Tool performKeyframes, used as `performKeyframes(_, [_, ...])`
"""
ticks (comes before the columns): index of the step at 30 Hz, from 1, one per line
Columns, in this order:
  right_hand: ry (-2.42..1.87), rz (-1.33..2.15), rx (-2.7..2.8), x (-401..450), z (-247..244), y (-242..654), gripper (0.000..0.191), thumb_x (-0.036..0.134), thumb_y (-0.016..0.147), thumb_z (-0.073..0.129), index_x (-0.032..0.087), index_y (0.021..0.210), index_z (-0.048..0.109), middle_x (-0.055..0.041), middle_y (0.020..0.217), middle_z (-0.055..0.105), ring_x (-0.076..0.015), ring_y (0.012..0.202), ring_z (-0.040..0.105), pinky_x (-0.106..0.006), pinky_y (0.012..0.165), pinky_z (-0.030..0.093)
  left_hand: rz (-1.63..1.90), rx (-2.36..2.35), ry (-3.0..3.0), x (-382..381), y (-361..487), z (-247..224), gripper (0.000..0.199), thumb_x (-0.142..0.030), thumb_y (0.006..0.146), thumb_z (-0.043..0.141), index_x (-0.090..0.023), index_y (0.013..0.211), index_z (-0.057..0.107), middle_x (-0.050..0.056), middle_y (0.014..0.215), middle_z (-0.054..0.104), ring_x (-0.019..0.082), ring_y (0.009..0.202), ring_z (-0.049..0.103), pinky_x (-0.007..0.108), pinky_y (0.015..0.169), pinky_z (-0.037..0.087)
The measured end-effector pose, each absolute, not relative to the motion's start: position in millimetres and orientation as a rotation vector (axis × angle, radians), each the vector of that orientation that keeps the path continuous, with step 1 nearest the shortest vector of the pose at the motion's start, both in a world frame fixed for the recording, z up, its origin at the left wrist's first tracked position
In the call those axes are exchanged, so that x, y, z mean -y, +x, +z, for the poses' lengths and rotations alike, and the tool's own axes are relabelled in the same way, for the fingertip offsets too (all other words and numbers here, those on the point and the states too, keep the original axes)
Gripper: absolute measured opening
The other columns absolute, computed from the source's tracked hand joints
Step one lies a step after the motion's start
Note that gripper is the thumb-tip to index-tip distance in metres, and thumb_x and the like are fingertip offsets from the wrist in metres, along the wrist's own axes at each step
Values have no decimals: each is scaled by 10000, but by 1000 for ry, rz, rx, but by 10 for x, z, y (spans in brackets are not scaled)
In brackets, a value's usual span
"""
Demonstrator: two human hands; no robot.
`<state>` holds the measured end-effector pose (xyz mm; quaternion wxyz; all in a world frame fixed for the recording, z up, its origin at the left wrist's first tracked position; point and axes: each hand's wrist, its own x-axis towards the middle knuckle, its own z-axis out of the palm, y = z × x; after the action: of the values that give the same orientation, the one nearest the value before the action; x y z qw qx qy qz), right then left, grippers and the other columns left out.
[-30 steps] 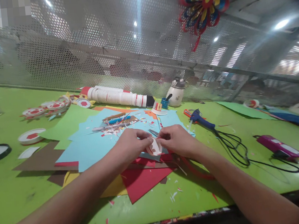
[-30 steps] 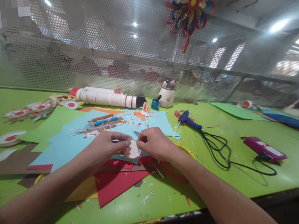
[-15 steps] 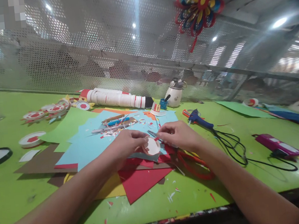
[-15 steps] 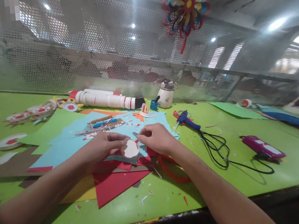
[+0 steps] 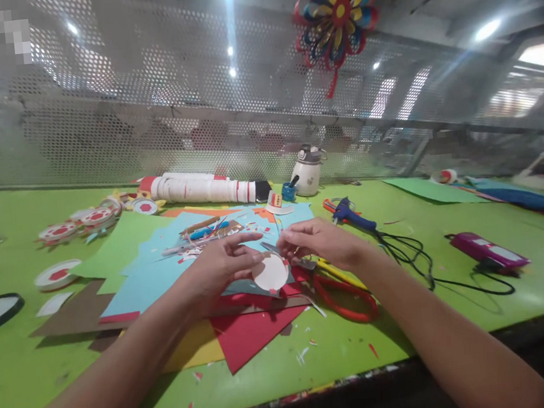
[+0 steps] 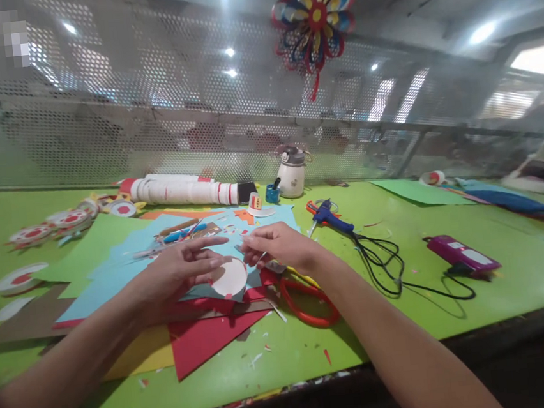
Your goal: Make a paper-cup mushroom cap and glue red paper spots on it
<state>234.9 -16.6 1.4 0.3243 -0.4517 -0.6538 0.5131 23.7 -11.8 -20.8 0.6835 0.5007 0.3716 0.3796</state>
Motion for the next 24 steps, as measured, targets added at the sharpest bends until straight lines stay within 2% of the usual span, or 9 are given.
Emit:
performKeyframes(7, [-977, 1657, 1665, 218, -27, 2332, 153, 278, 780, 688, 131, 818, 665, -2, 731, 638, -80, 629, 579, -215, 622, 450, 819, -758, 1205, 125, 188, -195, 543, -204, 666, 770, -167, 1178, 593, 30, 740, 684, 142, 691, 628, 220, 586, 455])
performKeyframes(12, [-995, 1668, 1681, 240, -22, 2320, 202, 198, 690, 746, 123, 863, 673, -5, 705, 663, -83, 600, 586, -210, 594, 468, 734, -754, 1245, 157, 176, -157, 491, -228, 689, 758, -183, 1157, 615, 56, 800, 712, 154, 707, 642, 242, 613, 468])
performKeyframes(16, [-996, 1641, 1693, 264, -18, 2302, 232, 193, 679, 746, 134, 886, 659, -5, 690, 675, -91, 567, 593, -223, 573, 476, 743, -740, 1188, 140, 192, -196, 412, -247, 704, 752, -180, 1095, 641, 58, 805, 714, 169, 732, 654, 260, 645, 480])
performKeyframes(19, [-923, 1656, 1652, 255, -37, 2295, 279, 208, 688, 746, 138, 937, 642, -16, 715, 684, -112, 587, 622, -261, 607, 504, 815, -712, 1128, 98, 207, -228, 330, -357, 797, 659, -160, 1063, 652, 67, 789, 709, 147, 686, 640, 243, 629, 481])
performKeyframes(22, [-891, 1605, 1545, 226, -67, 2282, 317, 196, 680, 754, 144, 966, 629, -11, 715, 677, -130, 609, 643, -282, 624, 519, 887, -717, 994, 62, 213, -212, 415, -480, 870, 505, -114, 985, 662, 88, 744, 690, 150, 654, 626, 247, 611, 492])
performKeyframes(24, [-892, 1516, 1446, 204, -88, 2261, 311, 188, 666, 764, 157, 946, 630, -2, 706, 668, -132, 602, 642, -290, 625, 522, 906, -706, 915, 66, 215, -179, 444, -502, 877, 469, -105, 938, 659, 93, 745, 678, 162, 669, 627, 267, 628, 508])
